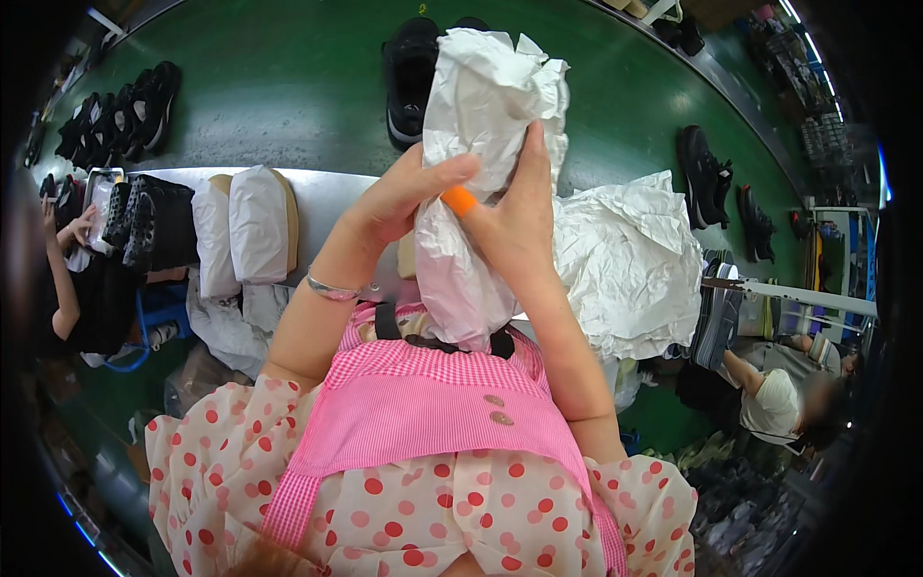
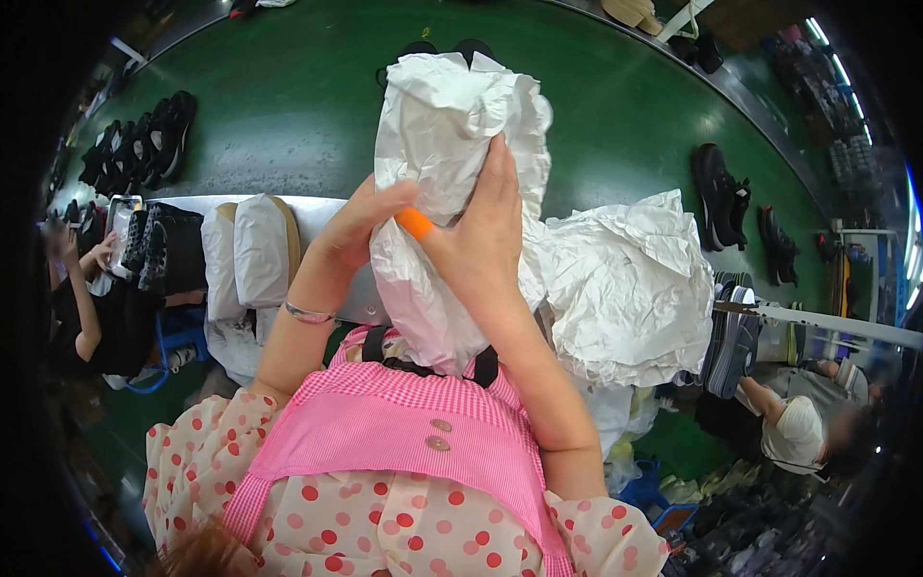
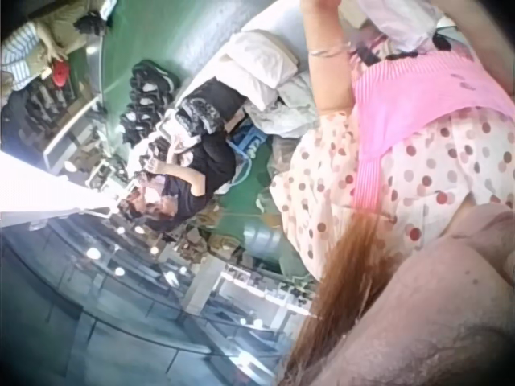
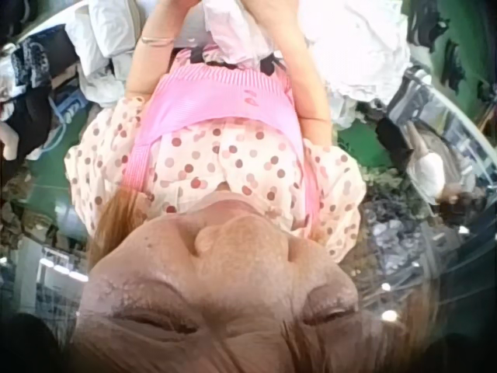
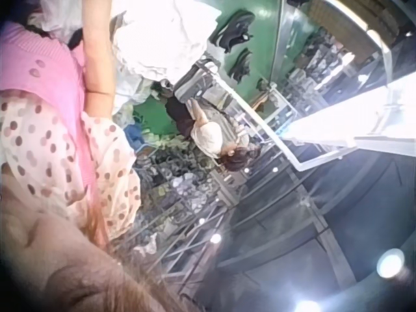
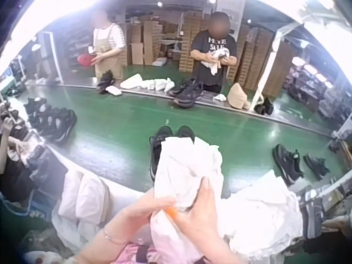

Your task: The person sits on the floor and repeatedly stuffs white paper into black sneakers, then places the shoes on the floor. The person handles shoe trees and paper, inserting paper into each shoe one at a time.

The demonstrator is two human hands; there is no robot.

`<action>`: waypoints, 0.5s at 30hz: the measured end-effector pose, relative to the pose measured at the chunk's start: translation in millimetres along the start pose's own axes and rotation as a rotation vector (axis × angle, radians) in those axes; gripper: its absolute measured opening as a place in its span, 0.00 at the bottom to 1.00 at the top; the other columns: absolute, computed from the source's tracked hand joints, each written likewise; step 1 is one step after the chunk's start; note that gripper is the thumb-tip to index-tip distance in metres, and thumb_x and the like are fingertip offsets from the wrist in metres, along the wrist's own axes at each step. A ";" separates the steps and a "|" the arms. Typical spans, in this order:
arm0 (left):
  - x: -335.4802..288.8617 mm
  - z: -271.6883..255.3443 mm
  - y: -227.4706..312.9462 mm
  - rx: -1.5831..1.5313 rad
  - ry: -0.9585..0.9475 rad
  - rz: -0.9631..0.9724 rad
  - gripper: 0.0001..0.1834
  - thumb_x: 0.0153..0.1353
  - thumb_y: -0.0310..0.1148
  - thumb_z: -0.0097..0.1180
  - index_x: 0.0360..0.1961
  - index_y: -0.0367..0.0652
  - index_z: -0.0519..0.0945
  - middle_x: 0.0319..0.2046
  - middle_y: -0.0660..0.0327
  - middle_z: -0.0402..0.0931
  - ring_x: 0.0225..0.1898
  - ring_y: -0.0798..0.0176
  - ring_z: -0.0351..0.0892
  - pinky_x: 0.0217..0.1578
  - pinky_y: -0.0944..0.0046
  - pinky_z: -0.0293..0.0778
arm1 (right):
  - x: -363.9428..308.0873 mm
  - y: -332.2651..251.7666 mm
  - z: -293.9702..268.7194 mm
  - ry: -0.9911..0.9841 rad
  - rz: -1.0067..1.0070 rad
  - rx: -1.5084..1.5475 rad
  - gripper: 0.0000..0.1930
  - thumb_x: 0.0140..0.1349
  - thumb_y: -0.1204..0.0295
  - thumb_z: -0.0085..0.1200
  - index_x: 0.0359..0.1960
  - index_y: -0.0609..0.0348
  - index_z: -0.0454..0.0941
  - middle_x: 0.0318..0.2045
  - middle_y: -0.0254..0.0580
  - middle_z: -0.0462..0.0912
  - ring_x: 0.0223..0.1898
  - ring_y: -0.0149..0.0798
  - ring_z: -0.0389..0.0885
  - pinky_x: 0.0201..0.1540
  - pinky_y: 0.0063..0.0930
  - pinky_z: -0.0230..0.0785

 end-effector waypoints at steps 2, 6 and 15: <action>0.2 -7.0 -5.5 -0.062 -0.004 -0.041 0.38 0.55 0.46 0.63 0.62 0.37 0.64 0.54 0.58 0.72 0.54 0.64 0.73 0.52 0.65 0.71 | -1.2 -4.4 -1.5 0.037 -0.004 -0.144 0.58 0.39 0.57 0.71 0.68 0.65 0.46 0.62 0.66 0.58 0.59 0.61 0.64 0.59 0.46 0.59; 1.7 -18.2 -13.1 -0.214 0.016 -0.018 0.37 0.55 0.45 0.63 0.62 0.37 0.65 0.54 0.58 0.72 0.54 0.63 0.73 0.53 0.63 0.71 | 2.3 -14.6 -2.8 -0.018 -0.027 -0.066 0.59 0.38 0.56 0.72 0.69 0.63 0.46 0.63 0.65 0.56 0.58 0.61 0.63 0.59 0.47 0.58; -0.1 -7.6 -14.3 -0.602 -0.086 0.003 0.40 0.60 0.56 0.54 0.64 0.37 0.61 0.59 0.53 0.68 0.58 0.56 0.71 0.59 0.55 0.68 | 0.7 -10.0 -1.6 -0.015 -0.009 -0.048 0.60 0.36 0.54 0.73 0.68 0.64 0.48 0.63 0.63 0.58 0.57 0.61 0.63 0.59 0.48 0.57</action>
Point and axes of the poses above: each hand's wrist, its own x-axis towards the middle knuckle, its own z-axis out of the palm, y = z × x, the point moved 9 cm from there along x, towards the middle knuckle
